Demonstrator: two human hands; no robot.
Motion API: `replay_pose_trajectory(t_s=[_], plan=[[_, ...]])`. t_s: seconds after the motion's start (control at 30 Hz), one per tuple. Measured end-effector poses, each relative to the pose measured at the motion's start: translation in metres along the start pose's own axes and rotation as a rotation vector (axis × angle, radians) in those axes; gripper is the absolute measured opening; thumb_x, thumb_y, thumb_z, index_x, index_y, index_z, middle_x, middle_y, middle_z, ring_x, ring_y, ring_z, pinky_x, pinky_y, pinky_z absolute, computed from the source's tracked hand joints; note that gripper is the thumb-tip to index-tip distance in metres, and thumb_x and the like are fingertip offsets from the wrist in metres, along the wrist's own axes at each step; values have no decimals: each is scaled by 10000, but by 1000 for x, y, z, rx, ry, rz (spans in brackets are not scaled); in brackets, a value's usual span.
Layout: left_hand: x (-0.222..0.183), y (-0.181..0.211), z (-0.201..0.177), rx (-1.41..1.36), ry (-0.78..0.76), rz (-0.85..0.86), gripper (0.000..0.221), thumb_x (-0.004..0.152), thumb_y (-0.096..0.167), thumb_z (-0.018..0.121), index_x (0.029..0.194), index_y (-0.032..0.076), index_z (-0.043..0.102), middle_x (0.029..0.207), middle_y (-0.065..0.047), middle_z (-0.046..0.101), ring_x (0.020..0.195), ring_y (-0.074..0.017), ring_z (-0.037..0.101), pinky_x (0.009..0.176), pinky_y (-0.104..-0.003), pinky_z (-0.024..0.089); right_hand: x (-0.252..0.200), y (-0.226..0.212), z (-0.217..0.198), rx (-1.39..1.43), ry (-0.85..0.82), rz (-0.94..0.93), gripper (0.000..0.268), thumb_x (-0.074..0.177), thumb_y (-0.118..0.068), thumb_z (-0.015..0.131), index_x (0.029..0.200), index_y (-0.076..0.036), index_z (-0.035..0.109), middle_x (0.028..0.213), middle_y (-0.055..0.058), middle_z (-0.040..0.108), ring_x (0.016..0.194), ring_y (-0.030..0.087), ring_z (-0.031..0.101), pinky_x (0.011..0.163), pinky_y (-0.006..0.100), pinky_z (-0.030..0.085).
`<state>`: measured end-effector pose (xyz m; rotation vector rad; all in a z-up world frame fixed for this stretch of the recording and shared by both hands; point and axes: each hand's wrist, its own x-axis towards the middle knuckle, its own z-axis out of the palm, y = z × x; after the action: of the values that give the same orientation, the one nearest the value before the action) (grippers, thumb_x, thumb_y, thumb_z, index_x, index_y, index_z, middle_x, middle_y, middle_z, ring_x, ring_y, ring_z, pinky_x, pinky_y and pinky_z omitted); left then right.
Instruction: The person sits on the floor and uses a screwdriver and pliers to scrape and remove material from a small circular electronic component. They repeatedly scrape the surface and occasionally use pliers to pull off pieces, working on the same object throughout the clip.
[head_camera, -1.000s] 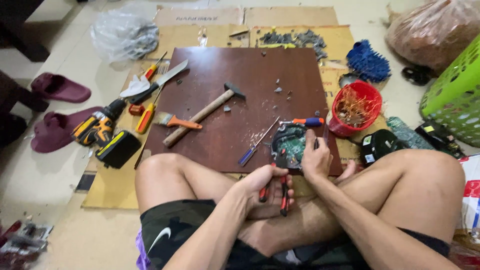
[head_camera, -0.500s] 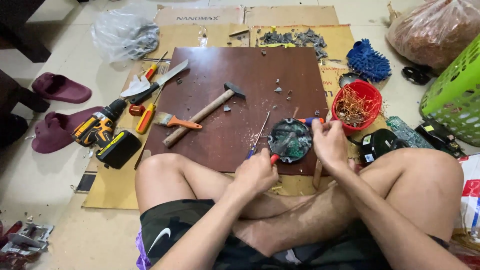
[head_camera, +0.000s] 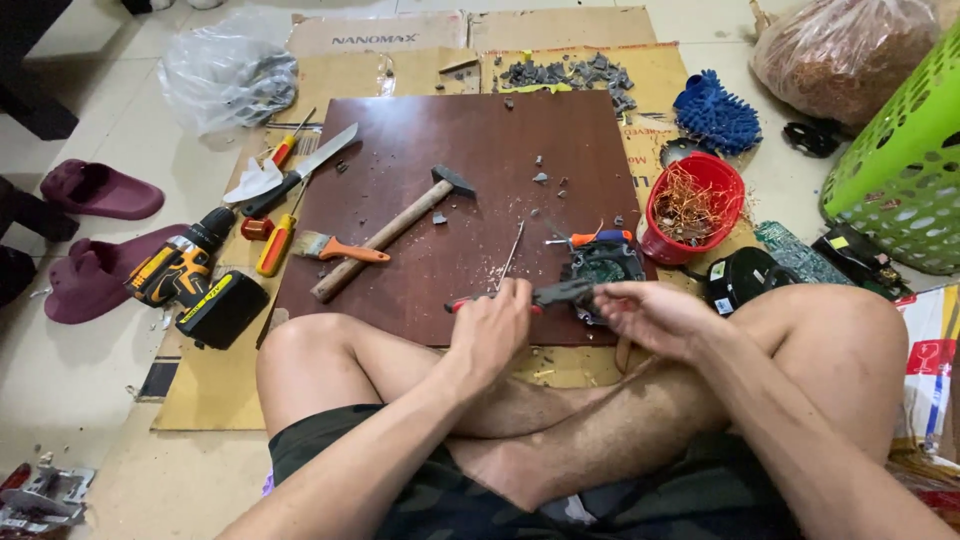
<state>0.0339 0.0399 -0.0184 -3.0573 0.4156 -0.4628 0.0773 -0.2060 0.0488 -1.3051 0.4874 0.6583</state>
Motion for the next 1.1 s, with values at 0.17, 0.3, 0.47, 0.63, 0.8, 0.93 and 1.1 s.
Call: replay_pose_trajectory(t_s=[0.17,0.3,0.47,0.63,0.8,0.93,1.1], plan=[[0,-40,23,-101,-174,-165,411,840,162,532,1246,98,549,1168,-78,651,778,-382,794,759,-564,582,50,-50,-74,-266,163,-275,242,1057,-243,670,1148,-23,710,969,150,693,842,208,741,692,295,634],[14,-77,34,-157,-348,-412,487,837,164,495,1313,67,528,1270,-106,610,936,-474,772,863,-627,536,106,-104,-123,-415,510,-578,494,1005,-357,806,1293,10,643,1141,199,696,1016,269,760,881,444,633],[19,-119,53,-152,-426,-500,486,848,277,666,1255,49,533,1209,-140,580,925,-428,741,781,-609,570,19,-105,-41,-915,627,-510,591,1055,-454,651,1433,-3,602,1357,258,640,1228,406,633,1022,520,503],[10,-101,45,-177,-505,-610,460,874,223,570,1303,56,571,1308,-132,536,1138,-487,690,895,-643,563,50,-35,-31,-982,369,-455,835,909,-643,778,1432,-13,618,1347,264,681,1294,429,630,1082,575,463],[8,-35,17,-295,-306,-434,385,975,425,654,1193,109,627,1149,-134,664,1142,-365,682,882,-512,581,65,-5,-9,-1095,293,-364,773,962,-645,609,1567,-172,527,1482,256,621,1425,442,536,1209,555,397],[0,-22,57,-258,-375,-464,474,940,408,742,1236,82,565,1230,-135,578,1152,-393,647,849,-533,635,94,1,-15,-1075,309,-409,564,1028,-606,536,1504,-308,584,1443,200,660,1393,425,564,1188,547,421],[-4,-40,44,-824,-415,-808,477,903,431,452,1171,68,605,1156,-220,698,1136,-489,701,929,-599,587,131,0,-17,-1280,348,-404,422,1070,-500,423,1445,-414,595,1388,114,709,1344,340,629,1132,502,482]])
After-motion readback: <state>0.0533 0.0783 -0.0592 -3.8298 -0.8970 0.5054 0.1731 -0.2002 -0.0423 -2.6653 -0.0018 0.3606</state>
